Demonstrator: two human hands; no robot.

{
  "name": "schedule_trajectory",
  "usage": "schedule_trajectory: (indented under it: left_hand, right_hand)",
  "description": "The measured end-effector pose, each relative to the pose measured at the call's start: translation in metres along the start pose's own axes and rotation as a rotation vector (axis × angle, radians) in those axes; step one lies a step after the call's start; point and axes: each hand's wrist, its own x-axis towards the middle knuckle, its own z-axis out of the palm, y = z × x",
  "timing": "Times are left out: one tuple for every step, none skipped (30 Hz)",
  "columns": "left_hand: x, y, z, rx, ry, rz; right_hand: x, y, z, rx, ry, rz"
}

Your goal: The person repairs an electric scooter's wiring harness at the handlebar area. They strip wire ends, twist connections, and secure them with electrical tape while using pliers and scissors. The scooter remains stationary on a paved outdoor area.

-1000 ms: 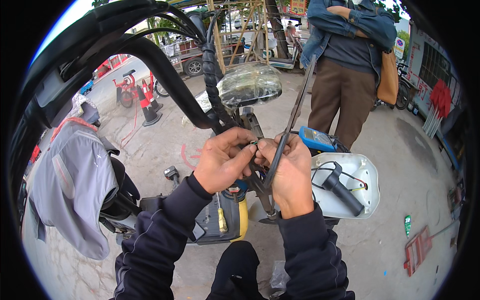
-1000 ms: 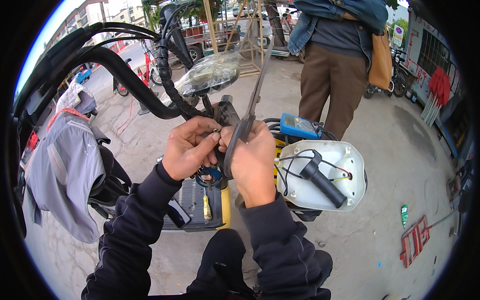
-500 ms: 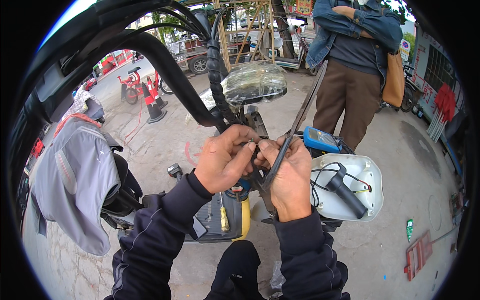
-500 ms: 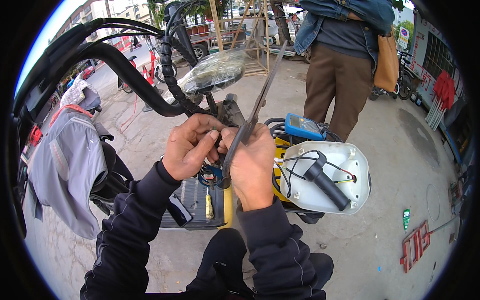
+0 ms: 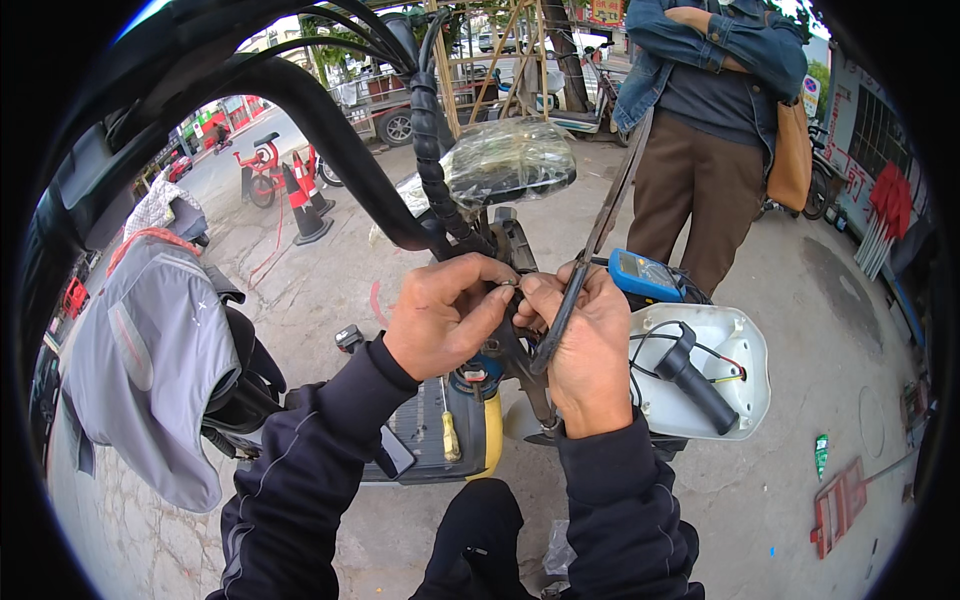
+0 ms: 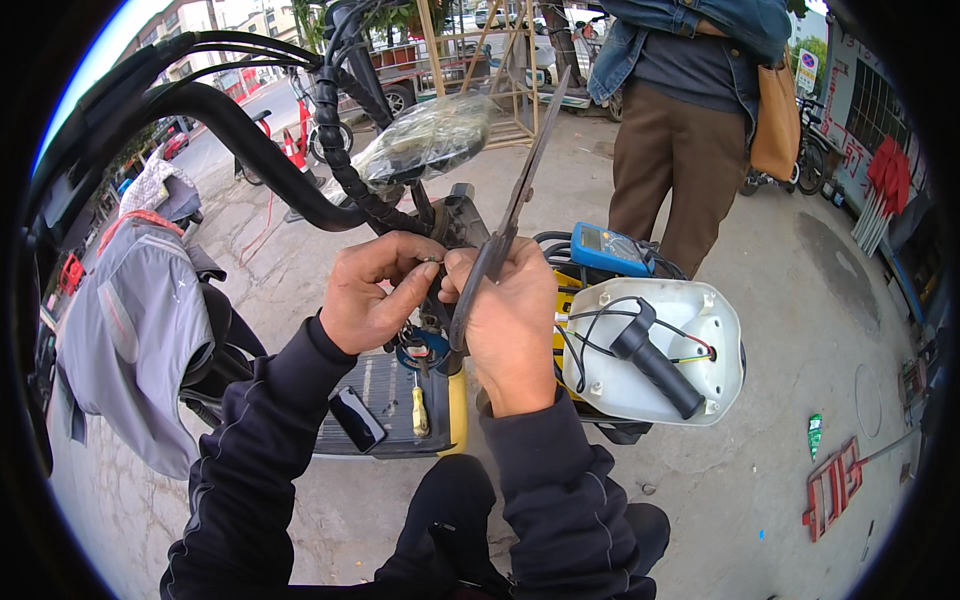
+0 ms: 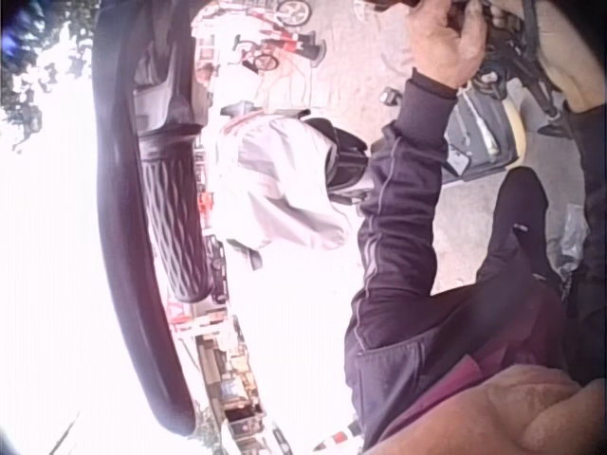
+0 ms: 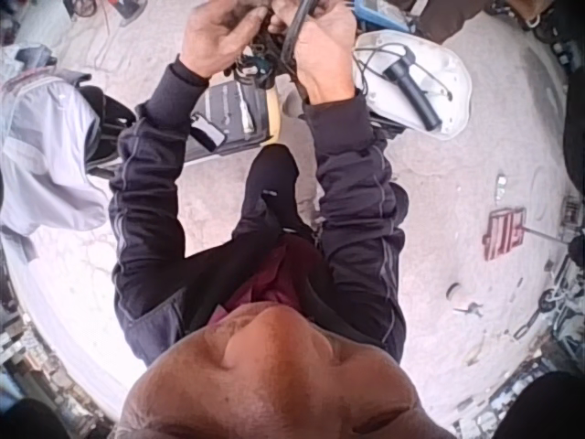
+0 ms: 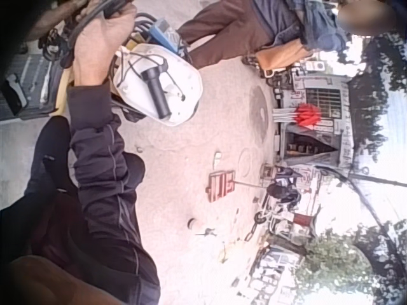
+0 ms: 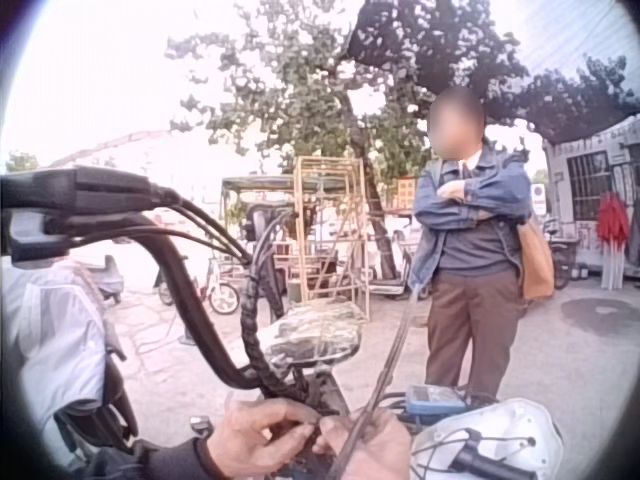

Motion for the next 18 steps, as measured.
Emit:
schedule_trajectory:
  left_hand:
    - [0.0, -0.001, 0.001, -0.036, -0.001, -0.019]
    - [0.0, -0.002, 0.003, -0.077, 0.008, -0.046]
    - [-0.001, -0.002, 0.004, -0.115, 0.015, -0.081]
    - [-0.001, -0.001, 0.006, -0.134, 0.018, -0.131]
    - [-0.001, 0.0, 0.008, -0.219, 0.042, -0.137]
    - [-0.001, 0.002, 0.01, -0.286, 0.062, -0.158]
    - [-0.002, 0.003, 0.012, -0.365, 0.085, -0.158]
    - [-0.001, 0.005, 0.014, -0.363, 0.087, -0.187]
    - [-0.001, 0.007, 0.016, -0.375, 0.092, -0.192]
    - [0.0, 0.008, 0.016, -0.393, 0.098, -0.193]
    - [0.001, 0.009, 0.017, -0.374, 0.097, -0.204]
    - [0.002, 0.011, 0.018, -0.363, 0.096, -0.212]
    - [0.002, 0.012, 0.019, -0.35, 0.095, -0.241]
    - [0.002, 0.013, 0.021, -0.33, 0.095, -0.238]
    - [0.003, 0.015, 0.023, -0.307, 0.091, -0.258]
    - [0.004, 0.016, 0.024, -0.282, 0.083, -0.276]
    - [0.006, 0.018, 0.024, -0.257, 0.074, -0.278]
    - [0.008, 0.019, 0.024, -0.231, 0.068, -0.279]
  right_hand:
    - [0.0, -0.002, 0.0, -0.003, 0.008, 0.008]
    - [-0.001, -0.005, 0.0, -0.017, 0.033, 0.023]
    - [-0.003, -0.007, -0.001, -0.06, 0.048, -0.001]
    - [-0.007, -0.011, -0.004, -0.113, 0.079, -0.019]
    - [-0.013, -0.013, -0.008, -0.136, 0.069, -0.071]
    - [-0.023, -0.019, -0.016, -0.187, 0.041, -0.068]
    - [-0.035, -0.02, -0.023, -0.314, 0.079, -0.088]
    - [-0.049, -0.02, -0.03, -0.403, 0.022, -0.208]
    - [-0.063, -0.016, -0.036, -0.442, 0.019, -0.224]
    - [-0.078, -0.011, -0.041, -0.453, -0.019, -0.288]
    - [-0.096, -0.004, -0.044, -0.424, -0.015, -0.233]
    - [-0.109, 0.001, -0.048, -0.512, -0.035, -0.238]
    - [-0.118, 0.008, -0.051, -0.573, -0.035, -0.153]
    - [-0.123, 0.015, -0.052, -0.599, -0.014, -0.084]
    - [-0.125, 0.019, -0.054, -0.76, 0.013, 0.027]
    - [-0.125, 0.022, -0.053, -0.808, 0.0, -0.002]
    - [-0.122, 0.025, -0.052, -0.801, -0.006, -0.014]
    - [-0.119, 0.027, -0.049, -0.805, 0.0, -0.013]
